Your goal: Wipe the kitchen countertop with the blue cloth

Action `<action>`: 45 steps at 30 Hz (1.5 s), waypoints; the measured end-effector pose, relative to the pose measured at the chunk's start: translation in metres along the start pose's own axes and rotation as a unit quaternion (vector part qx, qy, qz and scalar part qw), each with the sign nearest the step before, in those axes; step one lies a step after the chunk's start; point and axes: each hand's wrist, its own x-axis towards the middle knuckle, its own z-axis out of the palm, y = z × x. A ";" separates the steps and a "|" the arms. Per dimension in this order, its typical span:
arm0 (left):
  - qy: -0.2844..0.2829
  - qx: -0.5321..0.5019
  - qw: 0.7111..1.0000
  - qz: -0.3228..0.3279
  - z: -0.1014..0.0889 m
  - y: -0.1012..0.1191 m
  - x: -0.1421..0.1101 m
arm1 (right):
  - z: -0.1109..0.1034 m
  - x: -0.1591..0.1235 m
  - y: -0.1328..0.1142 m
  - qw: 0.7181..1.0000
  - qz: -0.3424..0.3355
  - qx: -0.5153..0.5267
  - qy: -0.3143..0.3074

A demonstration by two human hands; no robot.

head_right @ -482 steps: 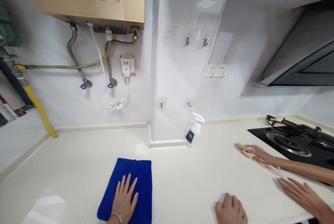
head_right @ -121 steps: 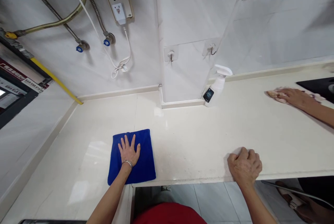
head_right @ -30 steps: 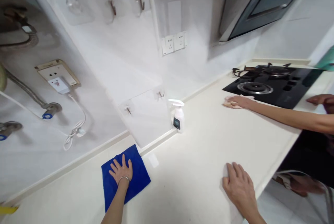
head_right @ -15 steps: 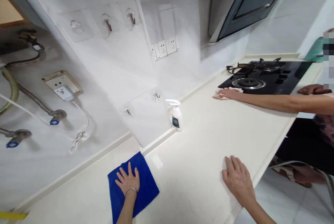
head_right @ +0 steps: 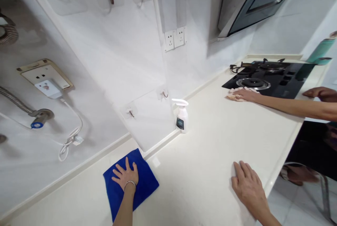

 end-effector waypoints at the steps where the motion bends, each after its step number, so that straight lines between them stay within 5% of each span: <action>1: -0.001 -0.001 1.000 -0.001 0.001 0.002 0.005 | 0.001 0.000 0.001 1.000 0.000 0.000 -0.002; 25: 0.005 -0.054 0.997 -0.048 0.027 0.047 0.100 | -0.012 0.003 0.001 0.995 0.056 0.007 -0.079; 37: 0.006 -0.067 0.997 -0.027 0.020 0.043 0.100 | -0.012 0.010 -0.004 0.999 0.042 0.001 -0.030; 45: -0.006 -0.032 0.999 0.031 0.011 0.022 0.065 | -0.011 0.010 -0.005 1.000 0.023 -0.015 -0.007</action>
